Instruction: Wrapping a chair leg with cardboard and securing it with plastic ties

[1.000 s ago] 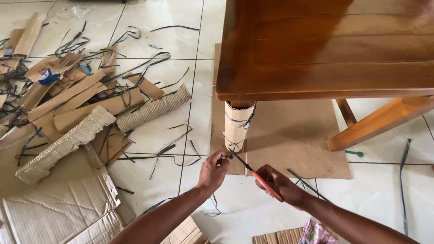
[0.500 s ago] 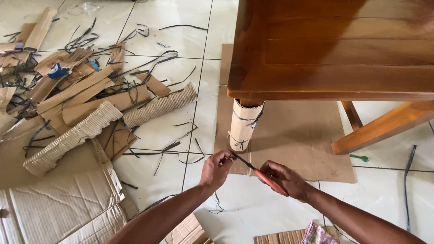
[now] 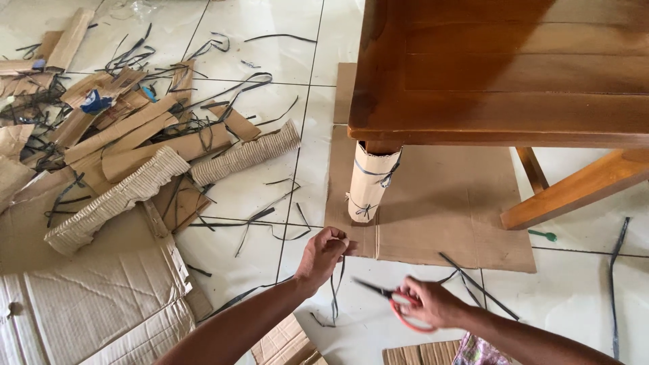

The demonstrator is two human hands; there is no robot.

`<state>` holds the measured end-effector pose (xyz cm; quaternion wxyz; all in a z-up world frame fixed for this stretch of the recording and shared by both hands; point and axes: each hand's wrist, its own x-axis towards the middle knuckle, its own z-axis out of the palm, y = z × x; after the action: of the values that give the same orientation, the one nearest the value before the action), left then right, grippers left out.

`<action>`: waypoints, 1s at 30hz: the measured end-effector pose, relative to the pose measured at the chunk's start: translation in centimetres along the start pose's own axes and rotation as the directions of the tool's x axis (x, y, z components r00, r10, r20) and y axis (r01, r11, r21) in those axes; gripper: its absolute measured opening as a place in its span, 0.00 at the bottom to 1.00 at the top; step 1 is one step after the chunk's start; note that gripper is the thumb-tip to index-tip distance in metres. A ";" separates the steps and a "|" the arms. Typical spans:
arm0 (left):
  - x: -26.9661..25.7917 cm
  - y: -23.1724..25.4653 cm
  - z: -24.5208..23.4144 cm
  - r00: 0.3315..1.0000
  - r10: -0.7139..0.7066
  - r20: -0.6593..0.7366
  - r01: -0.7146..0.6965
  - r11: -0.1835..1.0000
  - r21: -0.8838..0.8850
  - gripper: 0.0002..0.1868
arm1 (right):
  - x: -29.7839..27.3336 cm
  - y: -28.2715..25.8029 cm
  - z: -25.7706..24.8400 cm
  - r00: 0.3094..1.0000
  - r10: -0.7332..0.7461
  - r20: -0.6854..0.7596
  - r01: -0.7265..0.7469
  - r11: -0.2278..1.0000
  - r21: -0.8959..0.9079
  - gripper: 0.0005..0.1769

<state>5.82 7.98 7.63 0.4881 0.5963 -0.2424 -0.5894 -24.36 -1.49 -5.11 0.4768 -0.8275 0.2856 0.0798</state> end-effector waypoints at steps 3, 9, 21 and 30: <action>-0.1 -0.4 0.1 1.000 0.023 -0.013 -0.022 0.998 0.054 0.04 | -1.3 1.8 1.8 0.991 0.070 0.112 -0.046 0.978 -0.203 0.18; 0.2 -3.1 1.0 0.986 0.148 0.080 -0.145 0.988 -0.045 0.04 | -1.1 -2.6 1.8 0.998 -0.061 0.028 0.067 0.936 -0.344 0.12; -1.8 -4.1 -1.4 0.992 0.063 0.112 -0.077 0.990 0.120 0.06 | 1.2 -15.4 0.8 0.963 0.142 0.228 -0.255 0.744 0.617 0.18; -7.2 -6.8 -5.1 0.867 -0.212 0.450 -0.335 0.420 0.843 0.12 | 1.2 -13.6 1.5 0.974 0.109 0.200 -0.126 0.989 0.077 0.24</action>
<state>7.29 18.53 4.20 0.0328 0.5818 -0.6583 -0.4765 -15.68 4.48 3.69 0.5335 -0.7751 0.2892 0.1758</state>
